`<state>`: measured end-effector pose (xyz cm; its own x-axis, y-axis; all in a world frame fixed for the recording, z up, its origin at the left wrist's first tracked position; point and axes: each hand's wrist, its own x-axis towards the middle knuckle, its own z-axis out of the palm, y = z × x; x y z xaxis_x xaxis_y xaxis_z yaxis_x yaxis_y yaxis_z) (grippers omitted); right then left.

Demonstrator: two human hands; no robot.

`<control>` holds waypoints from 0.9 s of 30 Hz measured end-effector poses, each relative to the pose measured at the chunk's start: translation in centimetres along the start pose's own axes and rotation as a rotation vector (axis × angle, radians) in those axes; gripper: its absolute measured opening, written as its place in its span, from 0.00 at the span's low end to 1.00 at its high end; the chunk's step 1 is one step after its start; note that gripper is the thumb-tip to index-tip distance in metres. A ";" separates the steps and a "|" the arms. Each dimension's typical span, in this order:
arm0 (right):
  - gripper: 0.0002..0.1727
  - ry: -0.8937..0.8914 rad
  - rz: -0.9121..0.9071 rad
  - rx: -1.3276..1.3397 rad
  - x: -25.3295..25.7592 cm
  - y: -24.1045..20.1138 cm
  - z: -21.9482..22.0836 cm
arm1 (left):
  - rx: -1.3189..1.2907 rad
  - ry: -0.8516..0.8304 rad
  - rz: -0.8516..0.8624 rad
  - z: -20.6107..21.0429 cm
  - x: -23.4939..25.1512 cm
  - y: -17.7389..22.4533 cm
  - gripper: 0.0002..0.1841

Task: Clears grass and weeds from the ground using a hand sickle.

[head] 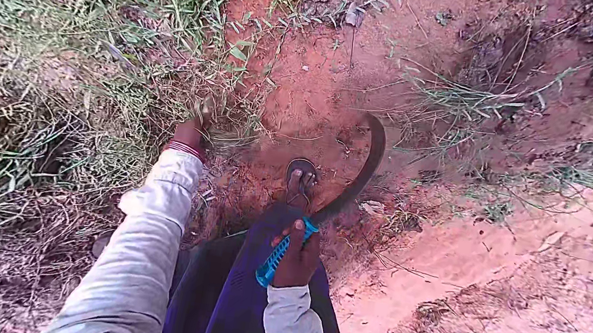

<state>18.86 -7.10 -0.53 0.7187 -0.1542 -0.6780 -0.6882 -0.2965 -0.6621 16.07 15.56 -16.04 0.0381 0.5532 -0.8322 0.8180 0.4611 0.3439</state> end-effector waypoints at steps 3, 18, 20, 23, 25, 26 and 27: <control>0.09 -0.017 0.049 -0.002 -1.1 -0.1 1.1 | 0.204 0.066 0.039 -3.4 -1.6 -2.9 0.22; 0.08 -0.092 -0.009 -0.196 -2.7 4.0 1.0 | 1.200 -0.601 0.384 12.0 1.4 2.4 0.21; 0.08 -0.081 0.028 -0.194 -3.2 4.4 1.3 | 1.222 -0.631 0.345 9.7 1.0 1.6 0.19; 0.08 -0.093 0.074 -0.183 -3.7 4.3 2.0 | 1.205 -0.625 0.450 4.9 1.0 -0.5 0.25; 0.09 -0.108 0.066 -0.200 -3.8 4.1 2.1 | 1.227 -0.617 0.520 1.7 0.3 -1.2 0.30; 0.09 -0.114 0.056 -0.209 -3.8 4.1 2.2 | 1.219 -0.615 0.566 0.3 0.0 -1.8 0.31; 0.10 -0.116 0.037 -0.217 -3.8 4.0 2.5 | 1.201 -0.611 0.623 -1.0 -0.2 -2.3 0.31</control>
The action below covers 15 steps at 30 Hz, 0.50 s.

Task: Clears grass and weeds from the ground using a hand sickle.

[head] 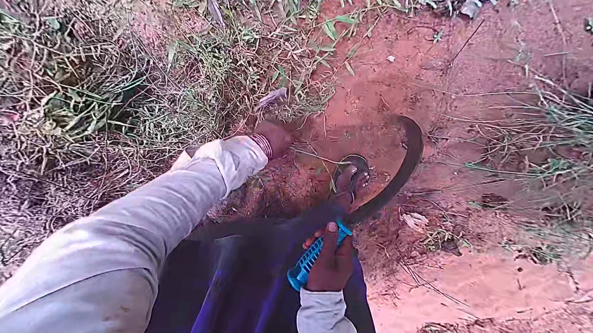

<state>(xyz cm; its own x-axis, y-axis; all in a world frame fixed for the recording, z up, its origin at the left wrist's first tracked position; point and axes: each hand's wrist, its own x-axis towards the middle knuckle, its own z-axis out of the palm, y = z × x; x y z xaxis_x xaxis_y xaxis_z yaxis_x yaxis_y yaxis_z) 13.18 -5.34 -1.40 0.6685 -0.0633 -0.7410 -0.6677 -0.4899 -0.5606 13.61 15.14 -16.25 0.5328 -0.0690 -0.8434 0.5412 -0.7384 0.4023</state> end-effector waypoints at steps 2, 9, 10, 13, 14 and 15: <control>0.10 -0.002 -0.022 -0.020 0.0 -0.4 0.3 | -0.013 0.121 0.089 0.8 -2.2 -1.4 0.27; 0.10 -0.019 -0.045 -0.062 -0.2 -1.2 1.2 | -1.373 0.778 -0.398 3.1 -5.7 -2.5 0.16; 0.10 -0.020 -0.047 -0.070 -0.3 -1.2 1.3 | -1.522 0.830 -0.501 3.2 -5.6 -2.9 0.17; 0.11 -0.024 -0.047 -0.074 -0.4 -0.9 1.9 | -1.712 0.809 -0.628 4.4 -5.0 -4.5 0.28; 0.10 -0.025 -0.042 -0.080 -0.5 -0.9 1.9 | -1.773 0.800 -0.642 4.2 -5.4 -4.4 0.29; 0.10 -0.023 -0.041 -0.089 -0.4 -0.8 2.0 | -1.826 0.831 -0.645 3.4 -6.0 -4.0 0.27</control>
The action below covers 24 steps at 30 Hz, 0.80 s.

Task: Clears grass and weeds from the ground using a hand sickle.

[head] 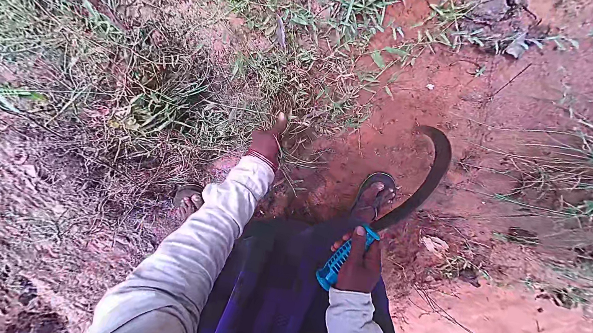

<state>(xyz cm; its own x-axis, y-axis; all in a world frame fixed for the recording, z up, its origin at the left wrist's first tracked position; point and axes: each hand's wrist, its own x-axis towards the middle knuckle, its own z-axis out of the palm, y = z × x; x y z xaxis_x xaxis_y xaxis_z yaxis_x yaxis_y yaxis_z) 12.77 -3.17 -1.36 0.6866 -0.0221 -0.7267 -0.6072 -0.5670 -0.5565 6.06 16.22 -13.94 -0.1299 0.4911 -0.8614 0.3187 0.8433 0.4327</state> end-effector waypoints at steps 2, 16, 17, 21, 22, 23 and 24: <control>0.10 0.002 -0.008 -0.018 0.0 0.0 0.1 | -0.069 0.038 0.005 -0.7 -1.5 1.5 0.22; 0.13 -0.045 -0.077 -0.156 -1.0 0.4 1.8 | 0.524 0.572 0.117 -34.0 -5.1 8.7 0.25; 0.13 -0.046 -0.079 -0.161 -1.1 0.5 2.1 | 0.585 0.572 0.045 -35.1 -4.3 8.5 0.37; 0.14 -0.049 -0.070 -0.190 -1.5 0.9 2.5 | 0.816 0.544 -0.020 -32.1 -3.9 8.9 0.66; 0.14 -0.050 -0.063 -0.186 -1.5 0.8 2.6 | 0.935 0.528 0.041 -30.2 -4.8 9.4 0.63; 0.13 -0.049 -0.065 -0.180 -1.3 0.7 2.6 | 1.040 0.506 0.165 -27.9 -6.2 9.8 0.55; 0.13 -0.044 -0.066 -0.176 -1.2 0.6 2.5 | 1.105 0.492 0.362 -25.6 -7.5 9.8 0.45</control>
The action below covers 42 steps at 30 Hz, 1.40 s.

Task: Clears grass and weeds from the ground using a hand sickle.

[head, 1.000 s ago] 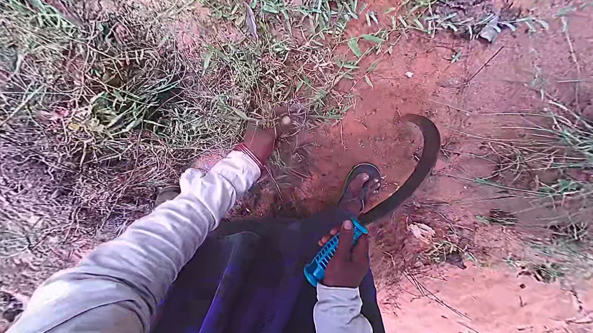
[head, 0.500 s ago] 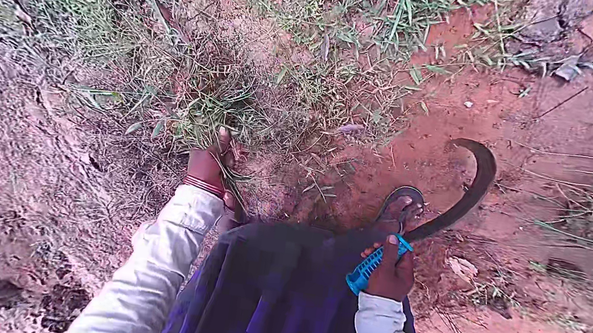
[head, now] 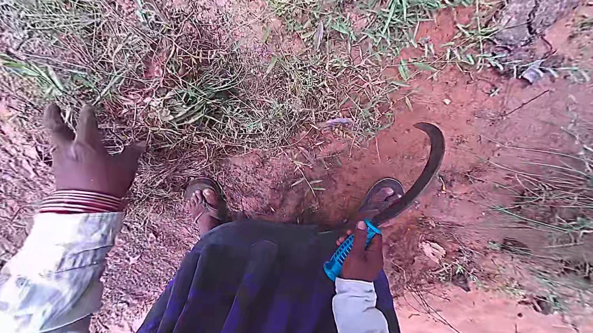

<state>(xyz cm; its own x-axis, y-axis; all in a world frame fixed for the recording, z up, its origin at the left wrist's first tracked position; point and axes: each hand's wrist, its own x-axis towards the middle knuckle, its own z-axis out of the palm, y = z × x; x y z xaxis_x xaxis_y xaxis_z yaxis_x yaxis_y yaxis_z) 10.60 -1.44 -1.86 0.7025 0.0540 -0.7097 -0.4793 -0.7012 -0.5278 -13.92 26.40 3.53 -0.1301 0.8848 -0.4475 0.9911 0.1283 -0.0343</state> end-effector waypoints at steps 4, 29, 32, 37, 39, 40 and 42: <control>0.12 0.039 0.002 0.047 0.4 0.0 -0.6 | -0.235 0.114 0.676 6.6 -4.2 10.1 0.15; 0.14 0.071 0.070 0.238 2.4 0.3 -4.4 | 0.403 -0.829 0.637 29.2 -4.5 38.9 0.27; 0.13 -0.099 0.119 0.267 3.8 0.7 -5.3 | 0.299 -0.853 0.545 27.6 -3.2 38.0 0.35; 0.11 -0.252 0.277 0.428 5.0 2.2 -6.6 | 0.420 -0.905 0.578 25.6 -3.1 38.2 0.24; 0.15 -0.226 0.324 0.389 5.6 2.0 -6.2 | 0.420 -0.890 0.564 25.3 -3.2 38.7 0.24; 0.17 -0.207 0.335 0.350 6.3 2.2 -6.0 | 0.412 -0.885 0.558 25.4 -3.3 38.6 0.24; 0.21 -0.199 0.323 0.283 8.6 2.9 -5.7 | 0.390 -0.884 0.565 25.5 -3.3 38.4 0.25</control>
<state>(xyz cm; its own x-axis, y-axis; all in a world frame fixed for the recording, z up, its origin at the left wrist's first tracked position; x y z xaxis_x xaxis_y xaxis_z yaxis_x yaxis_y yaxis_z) 18.22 -7.07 -6.82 0.3929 0.0199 -0.9194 -0.8006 -0.4845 -0.3526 25.30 17.00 -19.09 0.2531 0.1220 -0.9597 0.8625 -0.4777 0.1667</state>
